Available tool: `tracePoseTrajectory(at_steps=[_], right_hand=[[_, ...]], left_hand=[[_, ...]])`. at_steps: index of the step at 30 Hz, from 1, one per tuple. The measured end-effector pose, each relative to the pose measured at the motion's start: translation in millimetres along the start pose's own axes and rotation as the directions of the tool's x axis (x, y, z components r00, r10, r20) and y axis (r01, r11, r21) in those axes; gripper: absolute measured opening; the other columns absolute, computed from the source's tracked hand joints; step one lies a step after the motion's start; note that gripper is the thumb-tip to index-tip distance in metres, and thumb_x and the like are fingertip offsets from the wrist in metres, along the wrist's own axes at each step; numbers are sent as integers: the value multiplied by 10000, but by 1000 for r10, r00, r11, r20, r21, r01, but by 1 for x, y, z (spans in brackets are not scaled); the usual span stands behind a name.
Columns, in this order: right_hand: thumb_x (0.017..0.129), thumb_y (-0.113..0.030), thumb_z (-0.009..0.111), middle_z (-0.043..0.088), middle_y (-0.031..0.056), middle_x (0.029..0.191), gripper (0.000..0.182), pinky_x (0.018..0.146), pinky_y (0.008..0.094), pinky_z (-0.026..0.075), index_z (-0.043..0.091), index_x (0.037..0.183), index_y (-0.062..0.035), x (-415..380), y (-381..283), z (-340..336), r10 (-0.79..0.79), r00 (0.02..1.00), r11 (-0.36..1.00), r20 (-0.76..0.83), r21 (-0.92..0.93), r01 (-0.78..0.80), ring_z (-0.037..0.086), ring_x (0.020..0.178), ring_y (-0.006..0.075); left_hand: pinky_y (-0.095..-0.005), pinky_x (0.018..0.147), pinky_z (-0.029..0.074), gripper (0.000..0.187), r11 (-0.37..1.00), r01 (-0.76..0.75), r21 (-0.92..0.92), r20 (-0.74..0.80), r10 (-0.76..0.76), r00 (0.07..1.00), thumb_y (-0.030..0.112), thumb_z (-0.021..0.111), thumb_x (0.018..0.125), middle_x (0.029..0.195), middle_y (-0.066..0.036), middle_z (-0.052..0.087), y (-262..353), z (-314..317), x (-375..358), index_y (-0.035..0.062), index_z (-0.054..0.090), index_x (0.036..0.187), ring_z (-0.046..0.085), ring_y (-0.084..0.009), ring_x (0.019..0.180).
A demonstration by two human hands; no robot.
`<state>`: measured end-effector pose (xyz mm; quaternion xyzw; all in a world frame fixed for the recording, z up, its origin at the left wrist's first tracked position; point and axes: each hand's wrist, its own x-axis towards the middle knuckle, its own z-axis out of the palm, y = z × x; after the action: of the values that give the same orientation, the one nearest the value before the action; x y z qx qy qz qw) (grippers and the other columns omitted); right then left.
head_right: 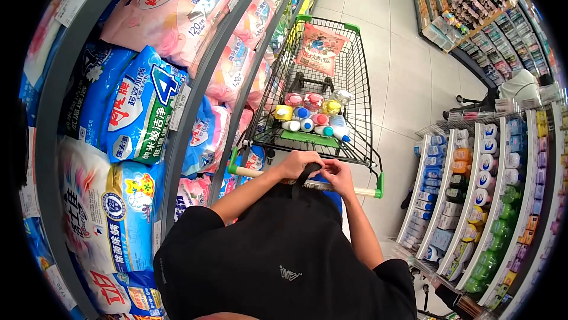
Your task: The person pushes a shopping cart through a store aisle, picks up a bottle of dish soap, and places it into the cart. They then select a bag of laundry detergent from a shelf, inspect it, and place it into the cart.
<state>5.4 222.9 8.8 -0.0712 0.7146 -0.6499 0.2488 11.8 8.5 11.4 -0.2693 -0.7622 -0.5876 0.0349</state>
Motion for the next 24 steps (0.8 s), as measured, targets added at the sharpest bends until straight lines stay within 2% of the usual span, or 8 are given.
tracePoseTrajectory(at_steps=[10, 24], right_hand=[[816, 38, 674, 669, 40, 858, 197, 738, 230, 522, 629, 1008, 30, -2, 4, -1, 14, 999, 998, -40, -57, -17, 631, 773, 92], [839, 37, 638, 683, 50, 858, 154, 735, 234, 521, 626, 992, 30, -3, 8, -2, 6, 998, 996, -58, -92, -11, 647, 785, 101]], left_hand=[[-373, 646, 522, 307, 965, -100, 244, 62, 87, 994, 157, 705, 740, 900, -73, 666, 3, 3, -2, 96, 635, 1033, 664, -286, 793], [-362, 646, 523, 311, 947, -144, 287, 60, 132, 989, 78, 657, 733, 914, -61, 666, 4, 6, -3, 97, 629, 1041, 668, -268, 797]])
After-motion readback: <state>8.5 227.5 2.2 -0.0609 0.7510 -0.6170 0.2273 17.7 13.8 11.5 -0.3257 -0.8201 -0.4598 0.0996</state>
